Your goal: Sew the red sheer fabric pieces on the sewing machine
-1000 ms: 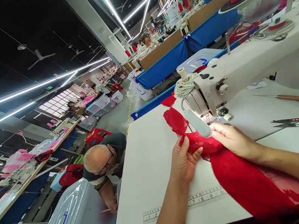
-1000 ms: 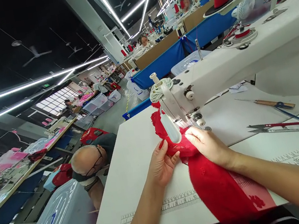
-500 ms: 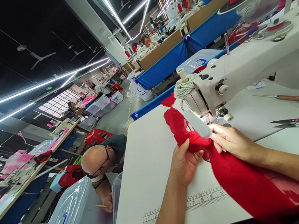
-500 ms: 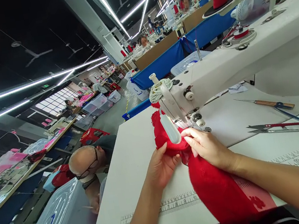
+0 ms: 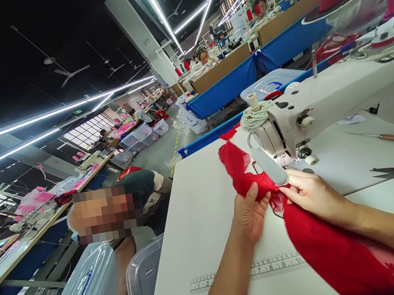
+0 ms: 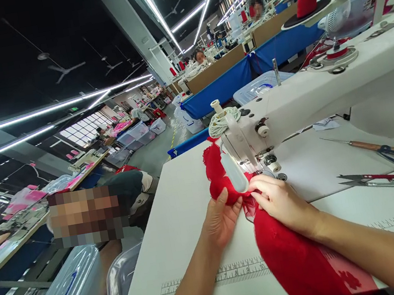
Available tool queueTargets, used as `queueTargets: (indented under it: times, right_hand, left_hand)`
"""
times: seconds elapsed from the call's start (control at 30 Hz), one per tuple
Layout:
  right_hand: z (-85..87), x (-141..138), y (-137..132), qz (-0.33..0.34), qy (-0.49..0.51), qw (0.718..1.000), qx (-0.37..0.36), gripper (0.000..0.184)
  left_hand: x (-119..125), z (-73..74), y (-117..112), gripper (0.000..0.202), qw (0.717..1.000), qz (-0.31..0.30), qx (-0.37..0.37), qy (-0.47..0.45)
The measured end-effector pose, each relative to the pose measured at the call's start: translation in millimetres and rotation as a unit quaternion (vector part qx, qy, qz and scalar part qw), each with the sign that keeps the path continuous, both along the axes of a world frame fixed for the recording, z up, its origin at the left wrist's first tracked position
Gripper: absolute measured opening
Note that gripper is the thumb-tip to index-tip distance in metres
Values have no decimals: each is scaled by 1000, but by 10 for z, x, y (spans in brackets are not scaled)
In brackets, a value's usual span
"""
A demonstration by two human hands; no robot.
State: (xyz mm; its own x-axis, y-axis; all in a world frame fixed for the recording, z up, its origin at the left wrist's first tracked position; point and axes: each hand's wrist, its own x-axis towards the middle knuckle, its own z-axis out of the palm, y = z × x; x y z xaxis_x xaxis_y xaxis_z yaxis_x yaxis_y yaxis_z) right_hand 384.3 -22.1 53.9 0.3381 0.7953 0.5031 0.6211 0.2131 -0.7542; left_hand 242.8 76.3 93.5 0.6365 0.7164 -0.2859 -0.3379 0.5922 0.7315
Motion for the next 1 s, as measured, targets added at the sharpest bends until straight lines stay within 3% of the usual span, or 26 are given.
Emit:
queueTargets:
  times: [0.1,0.2,0.37,0.6,1.0]
  right_hand:
    - [-3,-4,-1,-5,-1,1000,4,29]
    - [-12,-8,-4,-21,14,1000,-7,33]
    - [-7,14,11,-38,22,999,-11,34]
    - [4,18,14,-41,28,997,-54,29]
    - [37,2,7,-49,16,990,-130,22]
  left_hand:
    - [14,-32,3,28,1000,3,17,8]
    - [20,-10,27,32,1000,12,-18,3]
    - [11,16,30,44,1000,-15,-24,10]
    - [5,-20,14,43,999,-38,-25,7]
    - [9,8,18,43,999,-5,-52,8]
